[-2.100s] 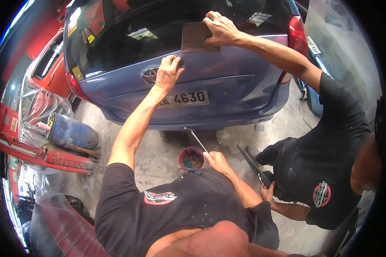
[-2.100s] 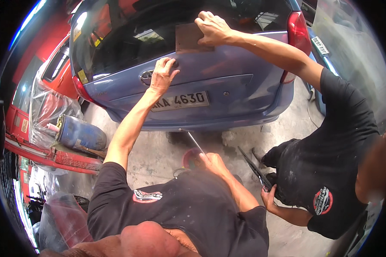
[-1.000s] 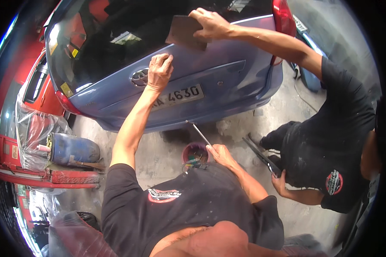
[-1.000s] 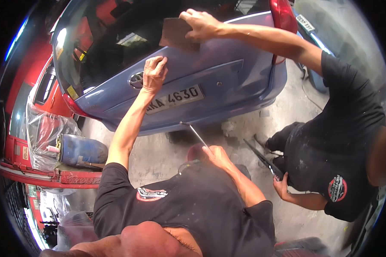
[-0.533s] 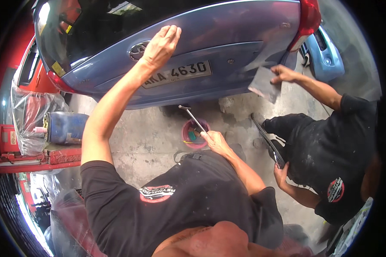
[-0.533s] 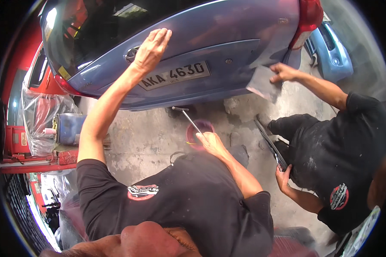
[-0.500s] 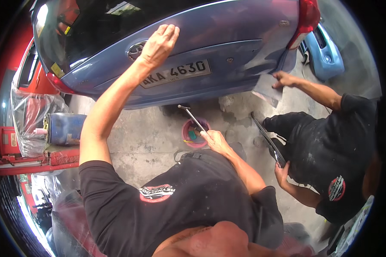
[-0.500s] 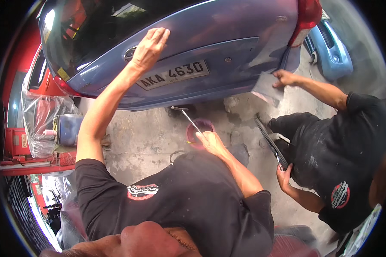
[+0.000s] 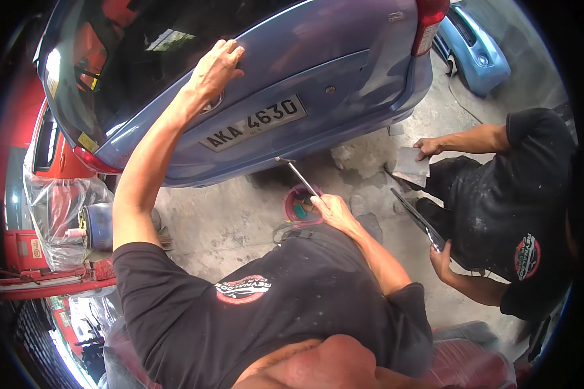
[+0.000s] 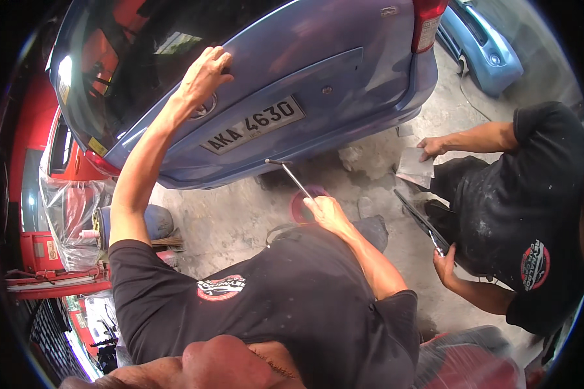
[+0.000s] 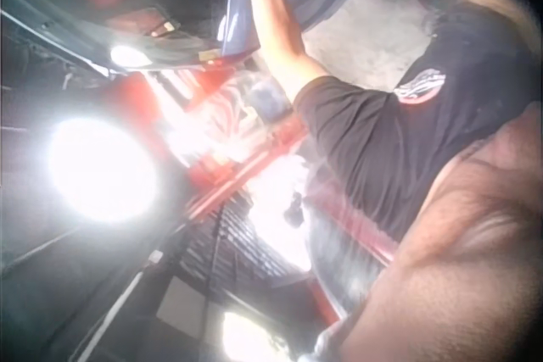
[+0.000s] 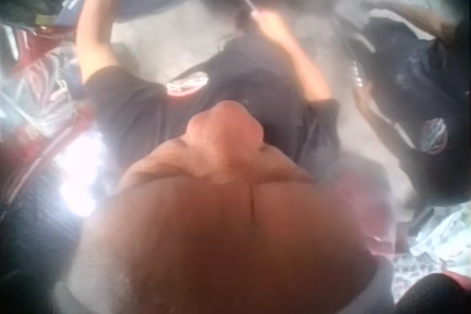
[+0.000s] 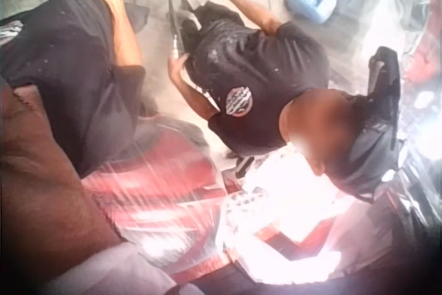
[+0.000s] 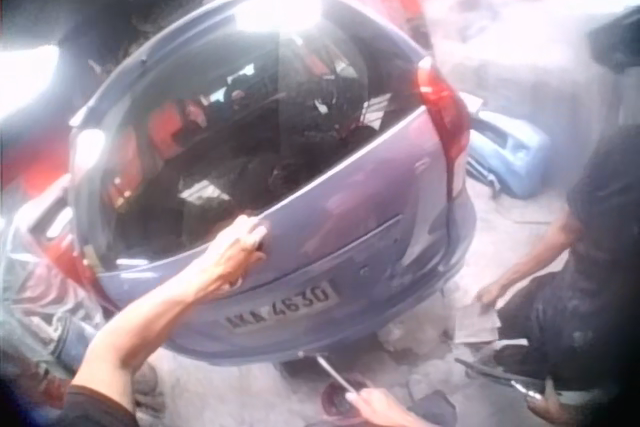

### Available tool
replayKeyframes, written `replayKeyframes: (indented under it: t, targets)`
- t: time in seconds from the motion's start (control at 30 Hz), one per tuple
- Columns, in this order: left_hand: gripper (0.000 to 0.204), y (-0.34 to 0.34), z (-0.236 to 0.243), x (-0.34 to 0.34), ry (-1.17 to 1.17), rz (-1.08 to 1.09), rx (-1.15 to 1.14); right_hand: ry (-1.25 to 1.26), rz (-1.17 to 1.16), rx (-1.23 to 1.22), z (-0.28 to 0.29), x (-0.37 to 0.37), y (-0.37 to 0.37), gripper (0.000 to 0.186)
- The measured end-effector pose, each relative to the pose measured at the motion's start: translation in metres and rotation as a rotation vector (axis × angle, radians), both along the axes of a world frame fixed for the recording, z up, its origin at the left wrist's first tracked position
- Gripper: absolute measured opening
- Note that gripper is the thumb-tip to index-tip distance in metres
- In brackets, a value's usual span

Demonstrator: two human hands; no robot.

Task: The person sands the rear of a vehicle around the wiper mount, removes the rear wiper blade by hand and with tools, and then prepares the area by applying a small component.

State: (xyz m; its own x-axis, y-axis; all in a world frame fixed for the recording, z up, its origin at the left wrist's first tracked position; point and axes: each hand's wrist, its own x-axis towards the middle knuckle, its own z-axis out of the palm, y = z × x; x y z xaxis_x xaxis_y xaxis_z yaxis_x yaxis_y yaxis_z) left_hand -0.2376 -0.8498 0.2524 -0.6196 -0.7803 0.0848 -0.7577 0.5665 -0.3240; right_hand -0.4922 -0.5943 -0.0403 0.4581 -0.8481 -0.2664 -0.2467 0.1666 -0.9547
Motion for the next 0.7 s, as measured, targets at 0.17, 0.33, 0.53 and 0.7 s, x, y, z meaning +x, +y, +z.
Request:
replayKeyframes:
  t: [0.17,0.33,0.53,0.7]
  targets:
    - [0.026,-0.005,-0.007,0.011,0.072,-0.093,-0.005,-0.030,-0.030,-0.002,0.008,-0.009,0.002,0.048]
    - [0.024,-0.001,-0.014,0.008,0.200,-0.177,-0.105,-0.116,-0.020,-0.005,0.041,-0.015,-0.002,0.049]
    - [0.032,0.010,-0.031,0.025,0.130,-0.192,-0.231,0.040,0.079,-0.025,0.022,-0.012,0.000,0.050]
    - [0.033,0.021,-0.010,0.010,0.178,-0.142,-0.219,-0.017,-0.027,-0.029,0.026,-0.024,0.000,0.053]
